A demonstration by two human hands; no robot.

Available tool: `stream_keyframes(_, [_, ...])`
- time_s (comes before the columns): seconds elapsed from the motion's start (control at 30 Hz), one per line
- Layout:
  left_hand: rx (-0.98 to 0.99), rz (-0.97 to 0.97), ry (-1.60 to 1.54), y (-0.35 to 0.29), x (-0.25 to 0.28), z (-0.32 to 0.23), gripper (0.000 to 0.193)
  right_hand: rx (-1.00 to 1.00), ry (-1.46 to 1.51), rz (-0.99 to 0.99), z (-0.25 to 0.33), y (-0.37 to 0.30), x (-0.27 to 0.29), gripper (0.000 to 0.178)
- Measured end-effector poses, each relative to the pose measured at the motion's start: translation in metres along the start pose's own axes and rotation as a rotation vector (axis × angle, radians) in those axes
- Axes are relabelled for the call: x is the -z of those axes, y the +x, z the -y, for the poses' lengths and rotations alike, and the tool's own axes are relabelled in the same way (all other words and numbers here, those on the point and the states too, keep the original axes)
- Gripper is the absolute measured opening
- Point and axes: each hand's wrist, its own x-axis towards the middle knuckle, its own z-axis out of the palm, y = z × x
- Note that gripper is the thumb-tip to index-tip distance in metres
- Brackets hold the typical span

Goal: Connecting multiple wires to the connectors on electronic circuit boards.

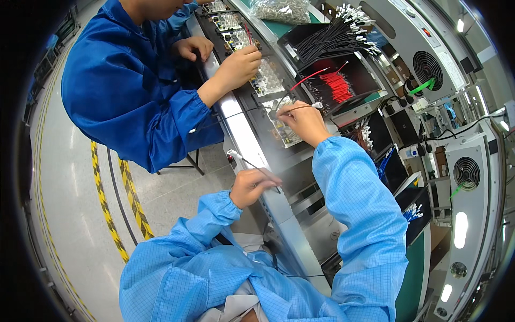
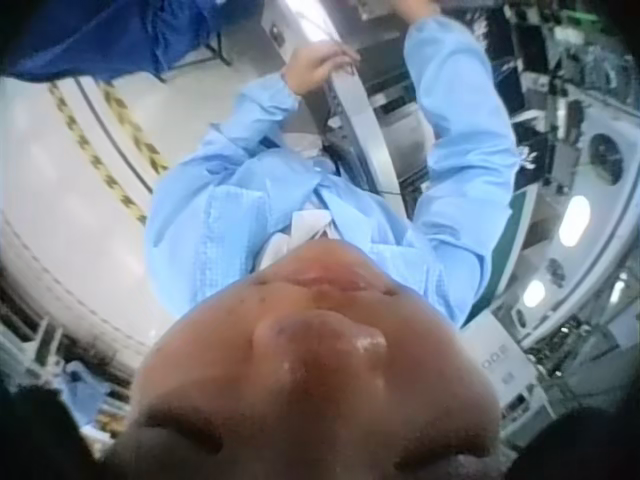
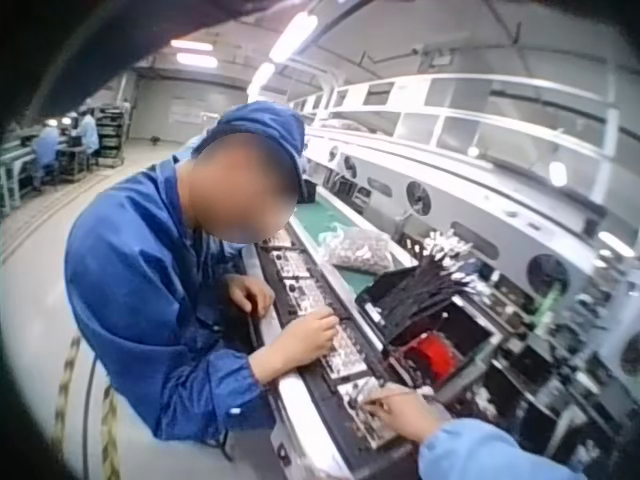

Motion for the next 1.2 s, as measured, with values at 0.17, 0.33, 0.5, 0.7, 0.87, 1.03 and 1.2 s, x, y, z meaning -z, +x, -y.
stream_keyframes(0.17, [0.059,-0.021,-0.041,-0.001,0.003,0.005,0.011,-0.020,0.003,0.006,0.005,0.004,-0.001,0.011])
stream_keyframes(0.33, [0.019,-0.049,-0.032,-0.003,0.001,0.004,0.010,0.085,0.009,-0.025,0.003,0.005,-0.004,0.012])
stream_keyframes(0.5, [0.039,-0.054,-0.021,-0.005,-0.001,0.002,0.010,0.038,0.010,-0.034,0.007,0.002,-0.006,0.011])
stream_keyframes(0.7, [0.049,-0.057,-0.027,-0.003,-0.001,0.001,0.009,0.071,-0.007,-0.037,0.006,0.003,-0.007,0.011])
stream_keyframes(0.87, [-0.124,-0.083,0.005,0.006,0.016,-0.034,0.008,0.090,-0.026,-0.090,0.009,-0.003,-0.008,0.010])
stream_keyframes(1.03, [-0.511,-0.177,0.580,0.059,0.096,-0.097,0.025,0.092,-0.019,-0.092,0.014,-0.001,-0.014,0.011])
stream_keyframes(1.2, [-0.416,-0.005,0.687,0.137,0.140,-0.112,0.017,0.002,-0.002,-0.084,0.012,-0.004,-0.015,0.011])
